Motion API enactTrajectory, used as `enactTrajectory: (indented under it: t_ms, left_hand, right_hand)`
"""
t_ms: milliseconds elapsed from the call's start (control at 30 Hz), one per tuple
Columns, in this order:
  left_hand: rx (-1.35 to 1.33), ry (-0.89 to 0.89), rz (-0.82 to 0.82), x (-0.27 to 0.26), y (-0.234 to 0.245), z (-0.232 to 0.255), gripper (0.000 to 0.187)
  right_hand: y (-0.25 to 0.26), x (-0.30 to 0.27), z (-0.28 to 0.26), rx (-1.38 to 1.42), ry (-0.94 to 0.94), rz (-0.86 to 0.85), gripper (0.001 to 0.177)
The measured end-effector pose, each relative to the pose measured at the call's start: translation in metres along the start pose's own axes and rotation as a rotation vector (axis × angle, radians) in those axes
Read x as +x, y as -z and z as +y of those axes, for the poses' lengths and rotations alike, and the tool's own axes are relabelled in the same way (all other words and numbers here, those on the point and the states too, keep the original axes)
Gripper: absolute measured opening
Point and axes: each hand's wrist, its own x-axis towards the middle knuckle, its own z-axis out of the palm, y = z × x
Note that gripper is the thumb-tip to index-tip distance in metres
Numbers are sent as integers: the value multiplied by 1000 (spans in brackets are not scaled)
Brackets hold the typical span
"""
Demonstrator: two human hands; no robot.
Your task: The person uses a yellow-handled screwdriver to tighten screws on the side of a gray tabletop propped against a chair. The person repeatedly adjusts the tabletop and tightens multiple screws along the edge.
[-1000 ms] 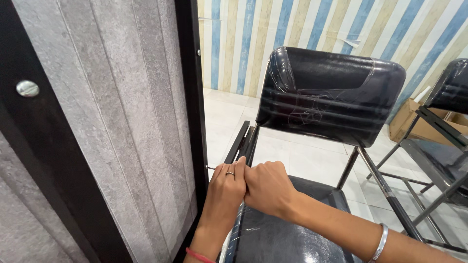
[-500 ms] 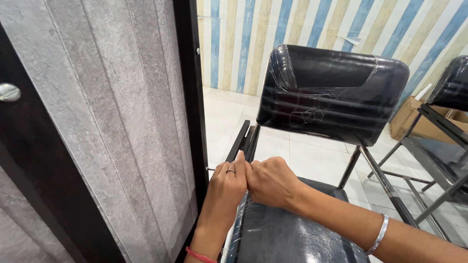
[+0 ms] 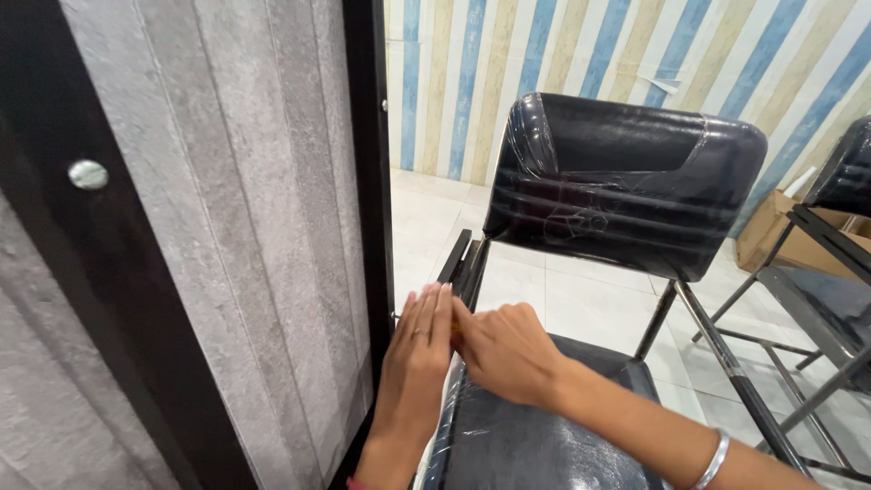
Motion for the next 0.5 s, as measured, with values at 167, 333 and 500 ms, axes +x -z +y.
enactTrajectory:
  t_ms: [167,333,500]
  left_hand:
    - [98,89,229,-28,29,27,53]
    - [30,100,119,-47,29,30,61]
    - [-11,87,81,-48,8,10,62]
  right_hand:
    - [4,-24,-8,-111,61,338,18]
    - [-2,-32,-15,-138,62,453,12]
    - [-3,-17,-17,-157,-29,245,10]
